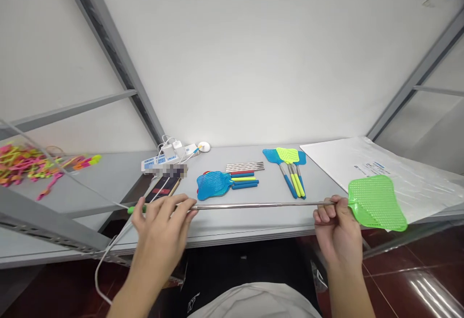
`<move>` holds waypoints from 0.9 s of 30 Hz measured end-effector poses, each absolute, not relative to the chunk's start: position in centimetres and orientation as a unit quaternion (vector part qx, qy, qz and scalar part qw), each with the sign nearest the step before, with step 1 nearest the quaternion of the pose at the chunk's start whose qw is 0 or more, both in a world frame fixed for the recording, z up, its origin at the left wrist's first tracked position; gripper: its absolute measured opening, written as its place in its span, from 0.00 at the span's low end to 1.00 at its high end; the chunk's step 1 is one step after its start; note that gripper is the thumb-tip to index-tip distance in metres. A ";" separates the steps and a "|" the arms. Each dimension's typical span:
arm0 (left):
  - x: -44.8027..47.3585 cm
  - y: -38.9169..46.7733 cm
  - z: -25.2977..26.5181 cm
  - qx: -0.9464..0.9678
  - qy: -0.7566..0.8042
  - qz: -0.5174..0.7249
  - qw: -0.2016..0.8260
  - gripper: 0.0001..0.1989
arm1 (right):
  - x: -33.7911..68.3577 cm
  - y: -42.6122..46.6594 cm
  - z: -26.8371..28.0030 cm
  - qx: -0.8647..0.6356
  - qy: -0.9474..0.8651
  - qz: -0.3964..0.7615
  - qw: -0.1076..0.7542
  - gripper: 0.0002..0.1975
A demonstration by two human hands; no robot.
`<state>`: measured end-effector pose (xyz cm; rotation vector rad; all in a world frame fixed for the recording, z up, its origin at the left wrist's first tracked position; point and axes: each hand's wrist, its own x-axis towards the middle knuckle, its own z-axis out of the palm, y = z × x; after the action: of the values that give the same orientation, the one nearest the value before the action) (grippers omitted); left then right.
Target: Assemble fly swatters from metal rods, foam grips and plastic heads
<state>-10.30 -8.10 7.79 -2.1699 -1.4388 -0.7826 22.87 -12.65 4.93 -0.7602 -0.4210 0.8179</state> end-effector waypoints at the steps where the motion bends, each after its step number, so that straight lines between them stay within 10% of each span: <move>1: -9.5 -8.1 7.9 -0.775 -0.503 -0.310 0.225 0.09 | 22.6 -12.8 5.1 -0.350 -0.200 0.394 0.826 0.15; 9: -2.0 -6.1 11.3 -0.731 -0.483 -0.444 0.188 0.09 | 20.4 -13.5 6.0 -0.355 -0.275 0.395 0.802 0.12; 14: 3.0 -9.8 5.6 -0.517 -0.427 -0.739 -0.062 0.16 | 18.0 -13.9 5.5 -0.358 -0.275 0.362 0.816 0.13; 18: 4.4 -12.4 1.7 -0.428 -0.343 -0.725 -0.417 0.10 | 16.2 -14.2 4.8 -0.358 -0.299 0.384 0.797 0.13; 27: 0.1 -11.1 3.8 -0.387 -0.313 -0.711 -0.498 0.21 | 15.4 -14.1 3.9 -0.351 -0.342 0.439 0.753 0.13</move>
<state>0.11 -11.09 3.80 -1.8654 -1.5080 -3.4282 15.38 -14.06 3.91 -0.7671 -0.7472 0.9586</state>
